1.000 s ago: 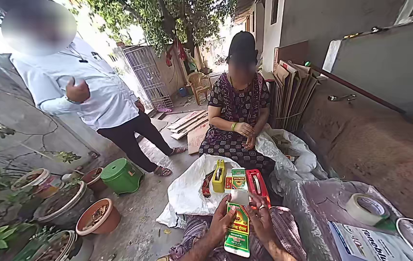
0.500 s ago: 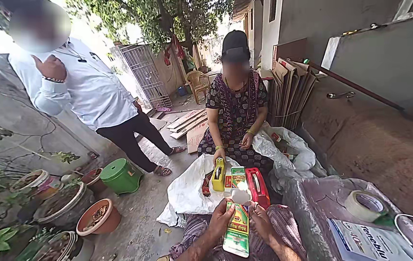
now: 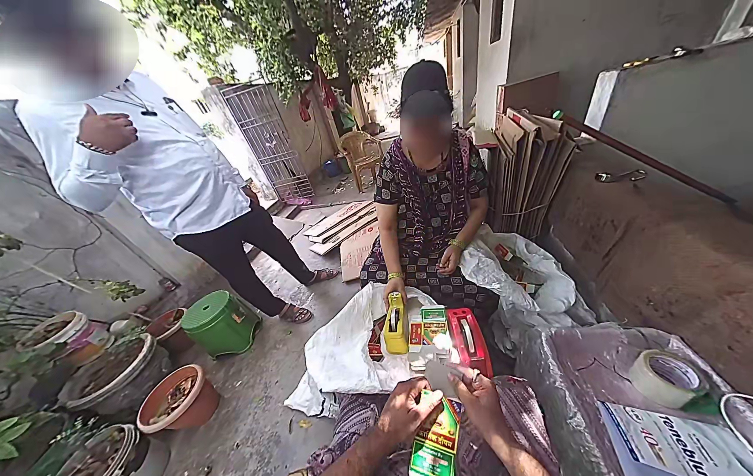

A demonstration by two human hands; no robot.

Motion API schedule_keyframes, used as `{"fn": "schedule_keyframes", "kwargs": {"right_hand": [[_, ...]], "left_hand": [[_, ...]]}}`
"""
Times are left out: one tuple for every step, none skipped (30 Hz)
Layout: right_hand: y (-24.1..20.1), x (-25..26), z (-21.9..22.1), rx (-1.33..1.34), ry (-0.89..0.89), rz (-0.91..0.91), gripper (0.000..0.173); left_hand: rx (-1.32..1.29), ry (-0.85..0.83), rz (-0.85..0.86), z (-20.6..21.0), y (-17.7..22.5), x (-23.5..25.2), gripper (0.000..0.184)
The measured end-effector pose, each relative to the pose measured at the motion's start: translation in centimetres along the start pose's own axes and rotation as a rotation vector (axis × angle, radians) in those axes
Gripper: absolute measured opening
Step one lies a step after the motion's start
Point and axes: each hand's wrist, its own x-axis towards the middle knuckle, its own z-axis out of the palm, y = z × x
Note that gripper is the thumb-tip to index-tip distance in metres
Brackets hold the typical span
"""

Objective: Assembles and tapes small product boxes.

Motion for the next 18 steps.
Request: {"fn": "schedule_keyframes", "kwargs": {"right_hand": [[0.1, -0.1, 0.0, 0.009, 0.006, -0.044, 0.019], [0.1, -0.2, 0.0, 0.021, 0.012, -0.079, 0.016], [0.3, -0.3, -0.1, 0.026, 0.011, -0.113, 0.014], [0.4, -0.4, 0.0, 0.017, 0.005, -0.141, 0.014], [0.3, -0.6, 0.1, 0.0, -0.004, -0.166, 0.014], [0.4, -0.7, 0.2, -0.013, -0.012, -0.194, 0.014], [0.6, -0.8, 0.2, -0.03, -0.016, -0.231, 0.014], [0.7, -0.7, 0.3, -0.039, -0.018, -0.26, 0.015], [0.8, -0.7, 0.3, -0.037, -0.025, -0.271, 0.015], [0.7, -0.6, 0.2, -0.016, -0.046, -0.249, 0.015], [0.4, -0.6, 0.1, 0.026, -0.087, -0.198, 0.017], [0.0, -0.5, -0.1, 0.082, -0.144, -0.126, 0.022], [-0.4, -0.4, -0.3, 0.124, -0.207, -0.055, 0.029], [-0.6, -0.2, -0.5, 0.127, -0.249, 0.005, 0.033], [-0.6, -0.1, -0.5, 0.102, -0.244, 0.039, 0.03], [-0.4, 0.0, -0.3, 0.062, -0.212, 0.048, 0.023], [-0.1, 0.0, -0.3, 0.015, -0.186, 0.044, 0.02], [-0.1, 0.0, -0.2, -0.037, -0.141, 0.037, 0.018]], "left_hand": [[-0.071, 0.028, -0.016, 0.1, -0.1, 0.1, 0.034], [-0.172, 0.06, -0.041, 0.2, 0.0, 0.3, 0.038], [-0.297, 0.102, -0.082, 0.1, 0.5, 0.7, 0.044], [-0.412, 0.152, -0.116, 0.0, 0.9, 1.1, 0.043], [-0.479, 0.189, -0.135, -0.2, 1.0, 1.5, 0.037], [-0.509, 0.187, -0.155, -0.5, 1.3, 1.8, 0.03], [-0.511, 0.159, -0.184, -0.9, 1.5, 2.1, 0.024], [-0.5, 0.124, -0.215, -1.2, 1.8, 2.3, 0.02], [-0.496, 0.095, -0.255, -1.5, 2.2, 2.5, 0.017], [-0.493, 0.085, -0.29, -1.7, 2.4, 2.6, 0.014], [-0.483, 0.092, -0.316, -1.8, 2.7, 2.6, 0.011], [-0.463, 0.102, -0.324, -1.8, 2.6, 2.7, 0.01], [-0.441, 0.111, -0.321, -1.8, 2.4, 2.8, 0.009], [-0.431, 0.118, -0.308, -1.7, 2.3, 2.8, 0.008], [-0.426, 0.126, -0.3, -1.5, 2.2, 2.8, 0.007], [-0.422, 0.134, -0.294, -1.3, 2.1, 2.9, 0.007], [-0.41, 0.144, -0.288, -1.1, 2.1, 3.0, 0.007], [-0.397, 0.155, -0.277, -1.0, 2.1, 3.0, 0.01]]}}
